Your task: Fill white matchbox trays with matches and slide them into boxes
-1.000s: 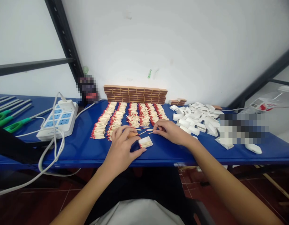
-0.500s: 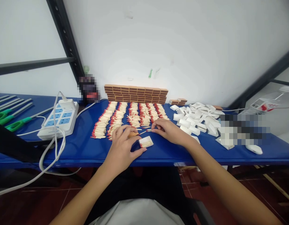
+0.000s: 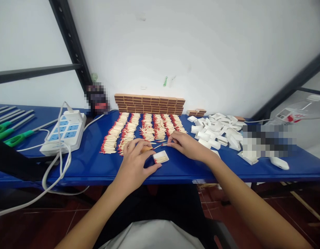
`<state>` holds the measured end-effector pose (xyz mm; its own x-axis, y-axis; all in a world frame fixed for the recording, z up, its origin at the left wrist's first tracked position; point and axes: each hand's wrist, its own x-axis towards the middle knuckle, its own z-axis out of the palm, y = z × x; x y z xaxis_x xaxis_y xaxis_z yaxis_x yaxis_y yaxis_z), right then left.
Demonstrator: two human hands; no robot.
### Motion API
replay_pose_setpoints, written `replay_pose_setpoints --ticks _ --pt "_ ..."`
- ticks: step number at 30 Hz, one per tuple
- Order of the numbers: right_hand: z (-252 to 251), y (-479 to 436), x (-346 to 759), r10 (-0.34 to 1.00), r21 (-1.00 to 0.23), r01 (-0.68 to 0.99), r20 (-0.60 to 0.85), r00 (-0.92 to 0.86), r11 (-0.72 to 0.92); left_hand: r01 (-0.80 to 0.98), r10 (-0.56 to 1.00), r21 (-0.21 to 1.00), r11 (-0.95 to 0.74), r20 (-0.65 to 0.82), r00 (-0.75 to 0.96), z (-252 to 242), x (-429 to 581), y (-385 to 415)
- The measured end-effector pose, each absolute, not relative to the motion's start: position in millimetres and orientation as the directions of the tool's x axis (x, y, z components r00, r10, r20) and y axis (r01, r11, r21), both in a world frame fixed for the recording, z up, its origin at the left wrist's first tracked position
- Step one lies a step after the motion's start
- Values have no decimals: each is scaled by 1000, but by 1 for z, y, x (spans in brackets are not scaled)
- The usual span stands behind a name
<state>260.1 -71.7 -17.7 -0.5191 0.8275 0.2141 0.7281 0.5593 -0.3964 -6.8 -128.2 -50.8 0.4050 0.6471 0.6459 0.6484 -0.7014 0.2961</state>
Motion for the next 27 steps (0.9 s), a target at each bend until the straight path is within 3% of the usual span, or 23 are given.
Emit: replay_pose_setpoints --ticks 4,10,15,22,27 --pt "-7 -94 248 812 -409 704 240 -531 581 649 649 295 -701 642 408 -51 -7 -128" --pt "-1 -114 228 764 -385 675 148 -628 629 652 642 283 -703 647 412 -51 -7 -128" --pt "1 -95 224 771 -398 665 238 -590 632 653 648 285 -701 637 417 -51 -6 -128" --pt "-10 -68 219 766 -431 655 150 -626 620 651 641 284 -704 649 410 -53 -7 -127" --pt "-12 -66 219 773 -421 659 202 -602 623 644 630 278 -712 659 412 -54 -8 -127"
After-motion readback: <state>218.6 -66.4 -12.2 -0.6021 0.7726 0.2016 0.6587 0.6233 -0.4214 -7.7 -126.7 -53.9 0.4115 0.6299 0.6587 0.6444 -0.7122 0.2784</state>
